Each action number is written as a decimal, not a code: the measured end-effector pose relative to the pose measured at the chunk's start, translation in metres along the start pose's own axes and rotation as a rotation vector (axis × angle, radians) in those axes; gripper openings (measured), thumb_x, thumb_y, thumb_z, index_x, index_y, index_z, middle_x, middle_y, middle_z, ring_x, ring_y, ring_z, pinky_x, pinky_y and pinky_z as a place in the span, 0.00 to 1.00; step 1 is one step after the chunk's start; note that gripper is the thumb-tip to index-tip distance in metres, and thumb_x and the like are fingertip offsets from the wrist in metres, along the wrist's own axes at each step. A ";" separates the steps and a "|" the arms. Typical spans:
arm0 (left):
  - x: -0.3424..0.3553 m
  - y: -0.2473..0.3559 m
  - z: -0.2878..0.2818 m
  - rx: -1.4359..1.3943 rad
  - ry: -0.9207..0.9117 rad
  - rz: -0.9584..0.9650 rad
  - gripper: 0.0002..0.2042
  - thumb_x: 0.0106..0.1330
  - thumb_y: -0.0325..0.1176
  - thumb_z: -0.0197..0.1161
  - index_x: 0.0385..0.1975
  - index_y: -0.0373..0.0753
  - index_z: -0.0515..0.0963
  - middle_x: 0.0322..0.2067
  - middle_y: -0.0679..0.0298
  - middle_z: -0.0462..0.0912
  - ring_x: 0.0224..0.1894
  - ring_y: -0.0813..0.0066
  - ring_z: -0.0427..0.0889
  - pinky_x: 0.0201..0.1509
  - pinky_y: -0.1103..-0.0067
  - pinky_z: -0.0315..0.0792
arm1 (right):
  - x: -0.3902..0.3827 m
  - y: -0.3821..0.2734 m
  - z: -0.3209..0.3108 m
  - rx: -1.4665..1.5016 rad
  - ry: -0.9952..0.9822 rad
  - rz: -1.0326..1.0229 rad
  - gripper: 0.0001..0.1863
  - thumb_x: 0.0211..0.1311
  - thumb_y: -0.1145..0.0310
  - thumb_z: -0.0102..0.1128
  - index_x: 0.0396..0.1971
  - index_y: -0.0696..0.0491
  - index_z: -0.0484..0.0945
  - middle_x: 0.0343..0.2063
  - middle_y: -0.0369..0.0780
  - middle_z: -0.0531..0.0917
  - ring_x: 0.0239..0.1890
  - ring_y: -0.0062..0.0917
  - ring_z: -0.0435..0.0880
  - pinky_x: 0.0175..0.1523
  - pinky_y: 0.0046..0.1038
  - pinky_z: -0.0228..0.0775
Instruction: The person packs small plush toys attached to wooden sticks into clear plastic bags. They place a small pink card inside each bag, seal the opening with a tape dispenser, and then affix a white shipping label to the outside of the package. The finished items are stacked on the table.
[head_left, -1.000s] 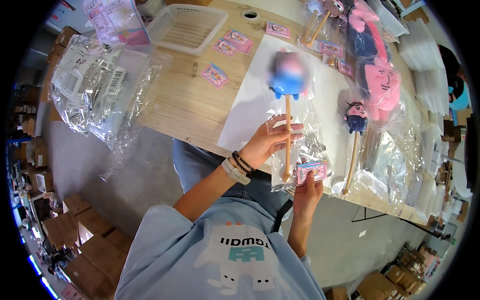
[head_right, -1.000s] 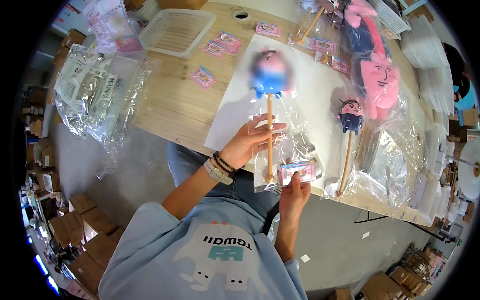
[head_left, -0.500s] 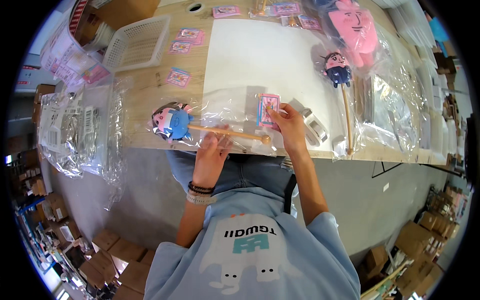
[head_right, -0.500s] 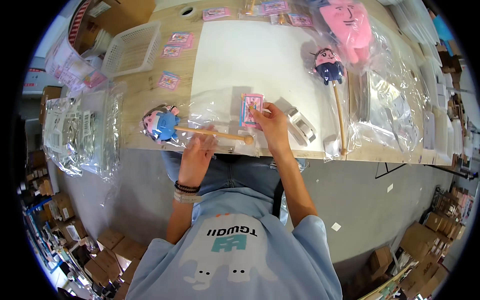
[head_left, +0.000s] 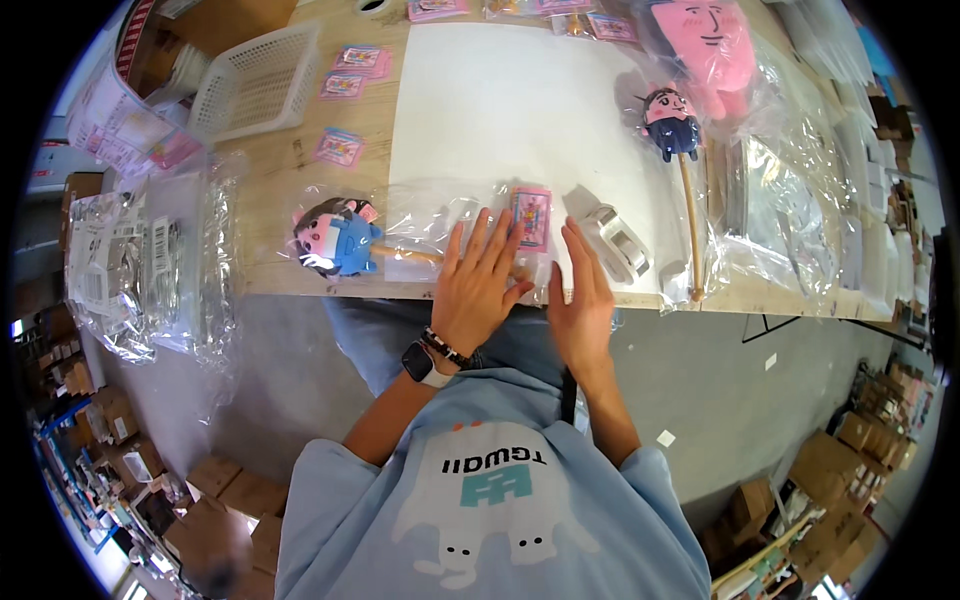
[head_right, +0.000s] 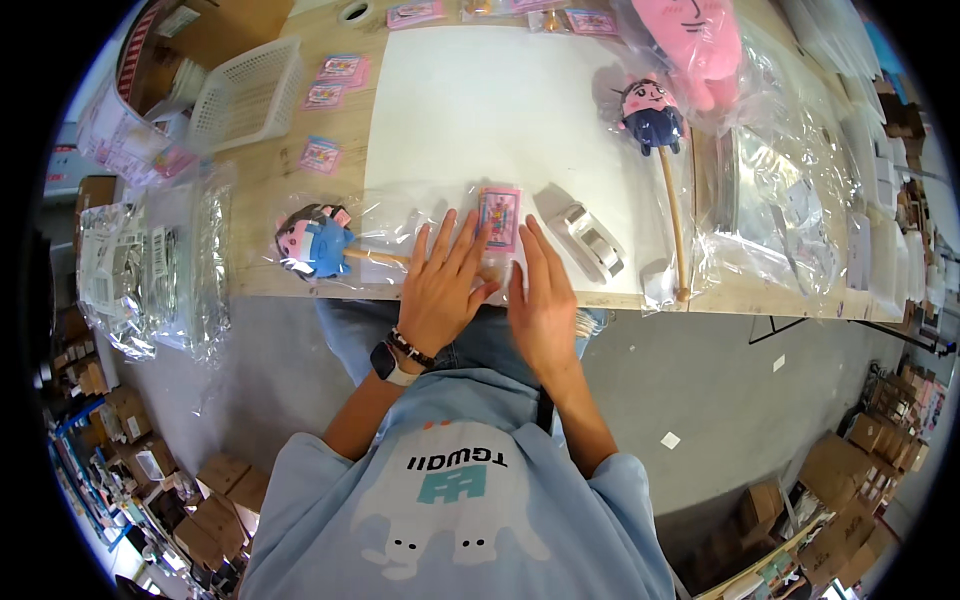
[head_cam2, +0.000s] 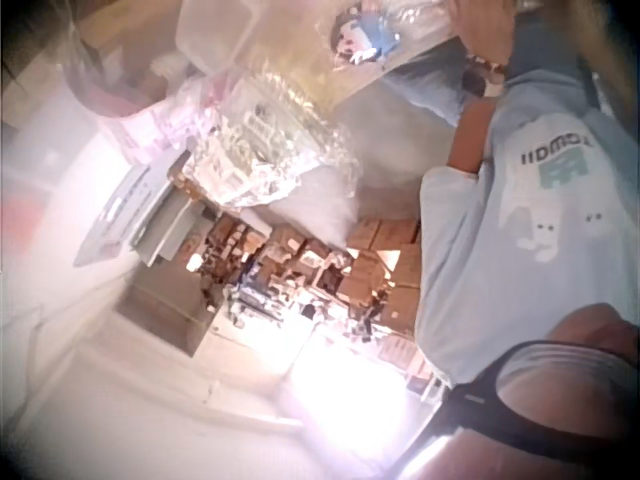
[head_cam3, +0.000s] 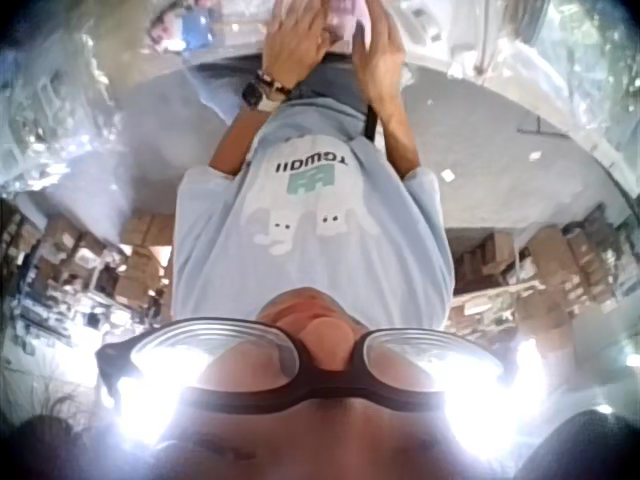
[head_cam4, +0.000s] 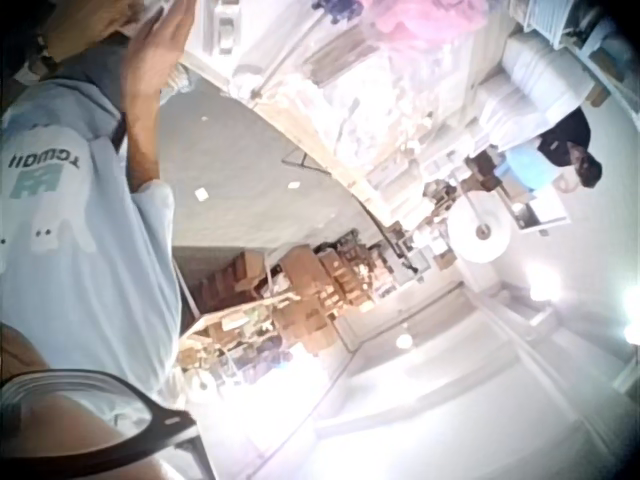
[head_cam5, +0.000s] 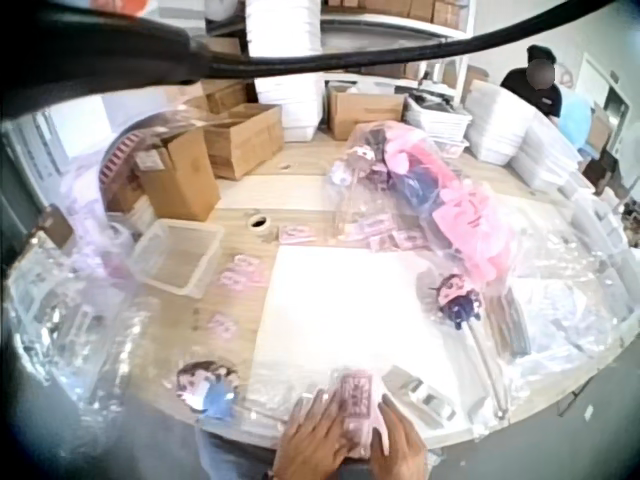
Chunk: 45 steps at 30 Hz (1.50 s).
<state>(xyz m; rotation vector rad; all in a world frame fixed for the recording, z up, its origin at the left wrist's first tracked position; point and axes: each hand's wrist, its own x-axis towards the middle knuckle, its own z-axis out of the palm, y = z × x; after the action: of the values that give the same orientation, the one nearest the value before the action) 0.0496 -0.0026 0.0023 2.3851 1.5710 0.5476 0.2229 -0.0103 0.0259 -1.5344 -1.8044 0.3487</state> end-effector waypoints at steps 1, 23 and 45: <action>-0.001 -0.003 0.008 0.011 -0.022 0.002 0.34 0.72 0.46 0.66 0.76 0.39 0.70 0.78 0.57 0.67 0.82 0.53 0.60 0.84 0.51 0.51 | 0.000 0.011 -0.012 -0.071 0.010 -0.042 0.31 0.66 0.82 0.67 0.70 0.58 0.73 0.67 0.51 0.79 0.63 0.51 0.82 0.65 0.44 0.77; 0.066 0.032 -0.061 -0.394 0.011 0.282 0.12 0.68 0.25 0.71 0.50 0.42 0.85 0.44 0.63 0.79 0.43 0.62 0.85 0.43 0.70 0.81 | 0.017 0.027 -0.084 -0.024 -0.160 0.019 0.33 0.47 0.77 0.83 0.57 0.55 0.81 0.51 0.41 0.84 0.46 0.39 0.88 0.46 0.36 0.84; 0.063 0.024 -0.045 -0.358 -0.037 0.238 0.08 0.67 0.27 0.72 0.39 0.36 0.78 0.39 0.59 0.77 0.41 0.54 0.81 0.45 0.63 0.77 | 0.021 0.015 -0.077 -0.171 -0.217 -0.184 0.38 0.37 0.79 0.83 0.56 0.56 0.79 0.50 0.40 0.83 0.52 0.40 0.85 0.55 0.38 0.83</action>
<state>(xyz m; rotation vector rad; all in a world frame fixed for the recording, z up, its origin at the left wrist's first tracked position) 0.0726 0.0457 0.0633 2.2965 1.0702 0.7553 0.2848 -0.0054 0.0777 -1.4758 -2.1765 0.2868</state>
